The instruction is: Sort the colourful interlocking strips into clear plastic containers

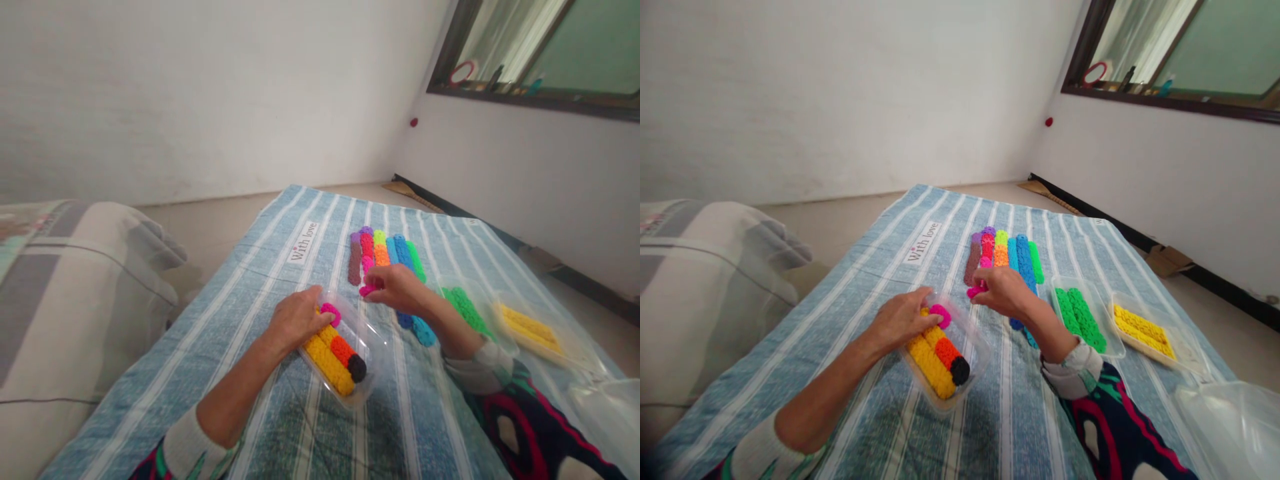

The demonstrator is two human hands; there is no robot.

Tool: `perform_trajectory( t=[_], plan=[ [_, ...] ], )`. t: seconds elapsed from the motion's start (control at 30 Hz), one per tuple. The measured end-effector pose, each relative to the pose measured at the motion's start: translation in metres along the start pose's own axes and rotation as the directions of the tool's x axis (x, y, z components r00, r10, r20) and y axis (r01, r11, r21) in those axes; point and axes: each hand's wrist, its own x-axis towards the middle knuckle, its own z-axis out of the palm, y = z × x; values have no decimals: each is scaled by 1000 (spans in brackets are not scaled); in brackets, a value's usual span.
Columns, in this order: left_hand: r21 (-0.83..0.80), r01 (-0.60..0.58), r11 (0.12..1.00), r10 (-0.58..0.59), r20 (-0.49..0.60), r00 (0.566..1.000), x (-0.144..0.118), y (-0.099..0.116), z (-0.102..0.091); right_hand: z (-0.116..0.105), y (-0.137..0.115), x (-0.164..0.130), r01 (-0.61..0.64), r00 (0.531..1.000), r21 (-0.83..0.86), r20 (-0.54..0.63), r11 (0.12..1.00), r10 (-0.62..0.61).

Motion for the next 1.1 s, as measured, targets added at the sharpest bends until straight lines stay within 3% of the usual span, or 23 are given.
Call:
perform_trajectory(
  t=[0.13, 0.3, 0.43, 0.57, 0.87, 1.1],
  plan=[
    [12, -19, 1000, 19, -5, 1000, -1, -2, 1, -7, -37, -9, 314, 949, -100, 57, 944, -310],
    [-9, -53, 999, 53, 3, 999, -1, -5, 1, 21, -57, -6, 432, 895, -298, 31, 851, -444],
    [-53, -113, 992, 114, 14, 993, -1, -9, -1, 39, -51, -5, 432, 892, -327, 15, 840, -453],
    [-60, -149, 987, 151, 22, 988, -4, -9, -3, 44, -46, -3, 423, 900, -307, 31, 853, -435],
    [89, -98, 991, 105, -68, 992, -13, 12, 1, 50, -34, 4, 418, 905, -220, 18, 882, -425],
    [130, -86, 988, 97, -75, 992, -12, 10, 5, 52, -32, -2, 387, 921, -109, -5, 916, -390]
  ],
)
